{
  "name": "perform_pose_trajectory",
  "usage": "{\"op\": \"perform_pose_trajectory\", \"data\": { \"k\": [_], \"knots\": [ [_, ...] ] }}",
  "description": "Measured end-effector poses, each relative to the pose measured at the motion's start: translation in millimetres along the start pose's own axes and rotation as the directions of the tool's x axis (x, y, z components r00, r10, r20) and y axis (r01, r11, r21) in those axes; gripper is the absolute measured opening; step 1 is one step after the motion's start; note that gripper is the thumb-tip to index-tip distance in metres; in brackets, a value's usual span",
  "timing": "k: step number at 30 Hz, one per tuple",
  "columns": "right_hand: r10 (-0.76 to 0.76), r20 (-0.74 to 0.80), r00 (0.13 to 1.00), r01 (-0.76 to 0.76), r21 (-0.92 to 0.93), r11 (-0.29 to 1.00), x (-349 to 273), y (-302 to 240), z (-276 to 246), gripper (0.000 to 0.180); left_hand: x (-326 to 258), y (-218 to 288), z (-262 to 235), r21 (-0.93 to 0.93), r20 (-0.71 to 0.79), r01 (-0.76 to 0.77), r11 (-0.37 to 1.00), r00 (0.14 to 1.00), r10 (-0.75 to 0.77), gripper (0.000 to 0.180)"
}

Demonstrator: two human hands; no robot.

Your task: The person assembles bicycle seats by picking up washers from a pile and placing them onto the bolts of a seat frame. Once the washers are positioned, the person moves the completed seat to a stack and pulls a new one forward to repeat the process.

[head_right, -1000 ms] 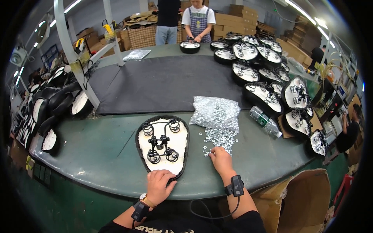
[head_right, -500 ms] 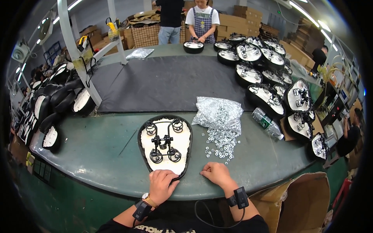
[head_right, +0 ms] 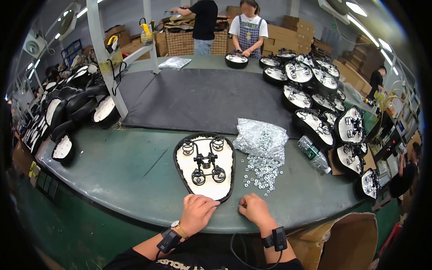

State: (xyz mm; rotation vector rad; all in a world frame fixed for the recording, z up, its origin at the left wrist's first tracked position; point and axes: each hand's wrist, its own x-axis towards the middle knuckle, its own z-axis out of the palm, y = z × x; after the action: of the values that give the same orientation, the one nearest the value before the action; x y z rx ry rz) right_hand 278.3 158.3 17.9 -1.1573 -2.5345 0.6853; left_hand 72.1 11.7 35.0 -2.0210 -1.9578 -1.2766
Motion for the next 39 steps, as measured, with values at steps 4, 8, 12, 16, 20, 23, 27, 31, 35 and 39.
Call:
{"op": "perform_pose_trajectory", "data": {
  "k": [4,8,12,16,20,23,27,31,35,39],
  "knots": [
    [-0.185,-0.049,0.982,0.172,-0.195,0.966,-2,-12,-1,0.013,-2,0,-11,-0.019,-0.036,0.011,1.000,0.999,-0.011,0.018],
    [0.018,-0.025,1.000,-0.011,0.269,0.963,-2,-28,2,0.015,-4,-1,-18,-0.051,-0.036,0.051,0.997,0.998,-0.053,0.019],
    [-0.007,0.292,0.956,-0.278,0.917,0.287,1,-69,-1,0.013,1,8,-32,-0.015,-0.097,0.035,0.999,0.995,-0.036,0.022],
    [-0.014,0.373,0.928,-0.364,0.911,0.197,12,-79,15,0.015,-1,0,-44,0.071,-0.161,0.047,0.996,0.986,-0.035,0.020],
    [-0.010,0.393,0.919,-0.385,0.905,0.179,21,-88,18,0.014,-1,-9,-54,0.106,-0.124,0.051,0.993,0.992,-0.037,0.019],
    [-0.061,0.386,0.921,-0.365,0.906,0.216,24,-95,19,0.011,-2,-12,-59,0.098,-0.111,0.052,0.994,0.993,-0.041,0.016],
    [-0.065,0.416,0.907,-0.393,0.893,0.220,29,-104,19,0.010,3,-27,-67,0.037,-0.071,0.044,0.998,0.997,-0.042,0.013],
    [0.005,0.114,0.993,-0.097,0.818,0.567,31,-102,28,0.013,13,-47,-65,0.050,-0.106,0.139,0.989,0.985,-0.133,0.014],
    [-0.483,-0.360,0.798,0.498,-0.056,0.865,51,-107,28,0.017,26,-66,-50,0.156,-0.232,0.262,0.952,0.947,-0.222,0.011],
    [-0.438,-0.325,0.838,0.395,-0.191,0.899,56,-112,35,0.020,37,-80,-39,0.153,-0.151,0.310,0.938,0.946,-0.287,0.009]
  ]
}}
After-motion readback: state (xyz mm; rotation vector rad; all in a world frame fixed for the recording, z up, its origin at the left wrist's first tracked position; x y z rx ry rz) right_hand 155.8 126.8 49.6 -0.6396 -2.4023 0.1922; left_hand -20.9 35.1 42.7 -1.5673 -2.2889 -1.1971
